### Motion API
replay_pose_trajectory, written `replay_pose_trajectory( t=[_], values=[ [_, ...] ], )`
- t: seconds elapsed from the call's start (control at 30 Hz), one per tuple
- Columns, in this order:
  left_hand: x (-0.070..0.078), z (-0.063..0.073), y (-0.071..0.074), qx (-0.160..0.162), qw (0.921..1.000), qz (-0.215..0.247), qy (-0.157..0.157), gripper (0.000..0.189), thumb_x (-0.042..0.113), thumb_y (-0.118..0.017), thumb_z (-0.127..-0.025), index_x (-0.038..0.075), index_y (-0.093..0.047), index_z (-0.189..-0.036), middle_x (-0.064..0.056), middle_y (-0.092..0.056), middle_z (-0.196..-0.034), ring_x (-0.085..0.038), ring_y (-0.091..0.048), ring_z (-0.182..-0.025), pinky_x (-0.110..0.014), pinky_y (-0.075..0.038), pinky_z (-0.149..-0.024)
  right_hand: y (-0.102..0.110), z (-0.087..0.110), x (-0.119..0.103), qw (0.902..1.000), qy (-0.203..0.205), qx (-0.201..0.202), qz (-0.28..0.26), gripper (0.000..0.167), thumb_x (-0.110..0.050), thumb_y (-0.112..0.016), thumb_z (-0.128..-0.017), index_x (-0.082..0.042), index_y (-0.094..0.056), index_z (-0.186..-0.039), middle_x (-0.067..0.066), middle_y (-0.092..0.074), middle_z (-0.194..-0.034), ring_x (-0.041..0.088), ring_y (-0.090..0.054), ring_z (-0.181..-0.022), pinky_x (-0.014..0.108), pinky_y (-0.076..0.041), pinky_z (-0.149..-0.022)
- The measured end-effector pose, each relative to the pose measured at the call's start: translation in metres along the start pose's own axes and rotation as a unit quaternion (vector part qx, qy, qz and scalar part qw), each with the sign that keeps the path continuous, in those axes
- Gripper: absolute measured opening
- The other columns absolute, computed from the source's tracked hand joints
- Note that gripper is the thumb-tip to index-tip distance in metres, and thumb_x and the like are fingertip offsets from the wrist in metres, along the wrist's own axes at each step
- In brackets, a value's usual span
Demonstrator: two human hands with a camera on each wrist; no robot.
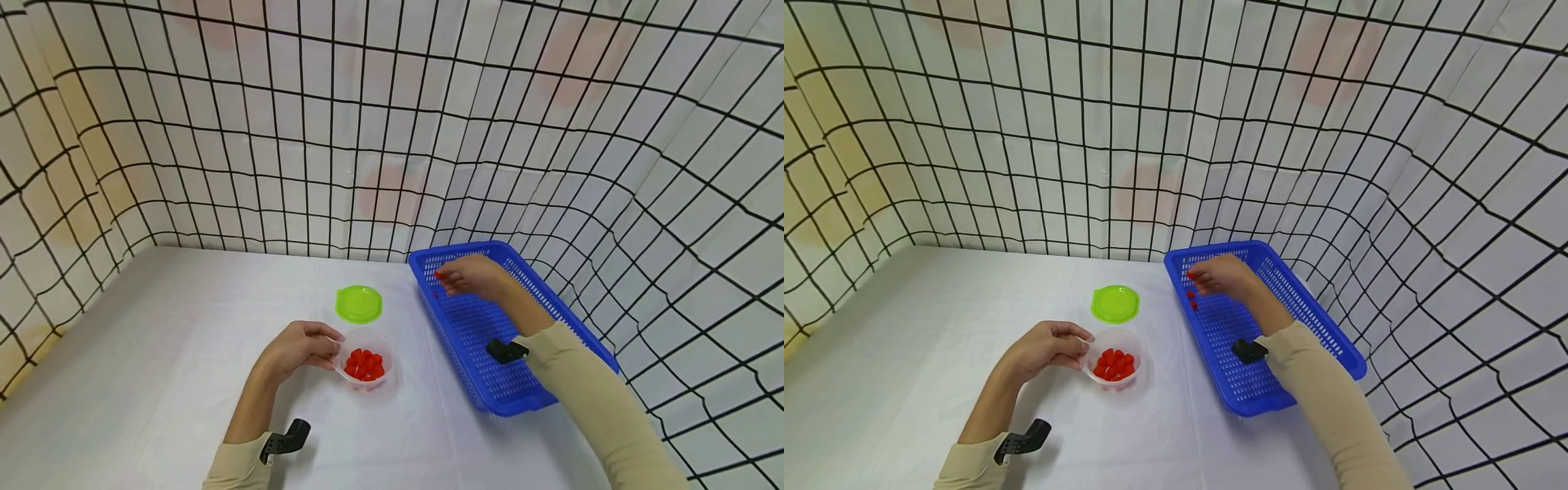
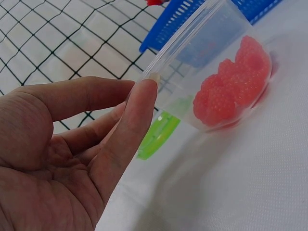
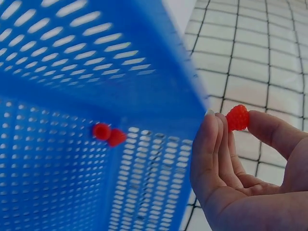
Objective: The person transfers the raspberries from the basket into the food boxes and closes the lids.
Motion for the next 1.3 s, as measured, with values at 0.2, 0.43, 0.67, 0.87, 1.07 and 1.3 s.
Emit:
replay_pose_trajectory(
  t=[0.2, 0.43, 0.67, 0.87, 1.07, 1.3],
  values=[
    [-0.001, -0.001, 0.001, 0.008, 0.9999, -0.003, 0.005, 0.028, 0.008, -0.063, -0.094, -0.01, -0.066, -0.115, -0.014, -0.069, -0.094, -0.021, -0.069, -0.07, -0.032, -0.064, -0.073, -0.018, 0.01, -0.018, 0.9991, 0.023, -0.023, 0.028, 0.037, -0.018, -0.065, -0.099, 0.011, -0.063, -0.123, 0.017, -0.072, -0.107, 0.021, -0.072, -0.087, 0.041, -0.061, -0.092],
    [-0.001, -0.001, 0.001, 0.008, 0.9999, -0.009, 0.006, 0.027, 0.008, -0.063, -0.094, -0.009, -0.066, -0.115, -0.013, -0.069, -0.093, -0.021, -0.068, -0.07, -0.032, -0.064, -0.072, -0.049, 0.016, -0.025, 0.9966, 0.028, -0.056, 0.053, 0.03, -0.016, -0.067, -0.098, 0.008, -0.068, -0.116, 0.014, -0.073, -0.099, 0.022, -0.073, -0.084, 0.034, -0.063, -0.083],
    [-0.002, -0.002, 0.002, 0.008, 0.9999, -0.005, 0.006, 0.027, 0.008, -0.063, -0.094, -0.009, -0.066, -0.115, -0.013, -0.069, -0.094, -0.021, -0.069, -0.07, -0.032, -0.064, -0.073, -0.083, 0.02, -0.022, 0.9906, 0.025, -0.107, 0.081, 0.03, -0.016, -0.067, -0.097, 0.008, -0.069, -0.115, 0.015, -0.073, -0.098, 0.022, -0.073, -0.083, 0.035, -0.063, -0.083],
    [-0.002, -0.001, 0.002, 0.007, 1.0, -0.003, 0.005, 0.028, 0.008, -0.063, -0.094, -0.009, -0.066, -0.115, -0.014, -0.069, -0.094, -0.021, -0.069, -0.069, -0.032, -0.064, -0.073, -0.11, 0.021, -0.013, 0.9829, 0.016, -0.156, 0.097, 0.024, -0.016, -0.068, -0.096, 0.004, -0.071, -0.109, 0.018, -0.073, -0.102, 0.024, -0.073, -0.084, 0.037, -0.063, -0.083],
    [-0.002, -0.001, 0.002, 0.006, 0.9999, -0.005, 0.006, 0.029, 0.009, -0.063, -0.094, -0.01, -0.066, -0.116, -0.017, -0.069, -0.097, -0.021, -0.069, -0.07, -0.032, -0.064, -0.073, -0.128, 0.022, -0.004, 0.9764, -0.002, -0.188, 0.107, 0.022, -0.015, -0.068, -0.096, 0.003, -0.071, -0.106, 0.022, -0.072, -0.105, 0.029, -0.073, -0.088, 0.036, -0.063, -0.084],
    [0.002, 0.001, 0.001, 0.006, 1.0, -0.004, 0.002, 0.031, 0.01, -0.063, -0.095, -0.01, -0.065, -0.118, -0.018, -0.07, -0.1, -0.02, -0.069, -0.07, -0.032, -0.064, -0.073, -0.146, 0.025, 0.005, 0.9708, -0.023, -0.215, 0.105, 0.022, -0.014, -0.067, -0.094, 0.004, -0.072, -0.106, 0.017, -0.073, -0.099, 0.045, -0.068, -0.104, 0.035, -0.063, -0.083]
  ],
)
Point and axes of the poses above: each hand's wrist, its own z-axis away from the middle knuckle, its own y-axis out of the back of the hand, x = y × z, the point moved 9 cm from there along -z, towards the middle knuckle
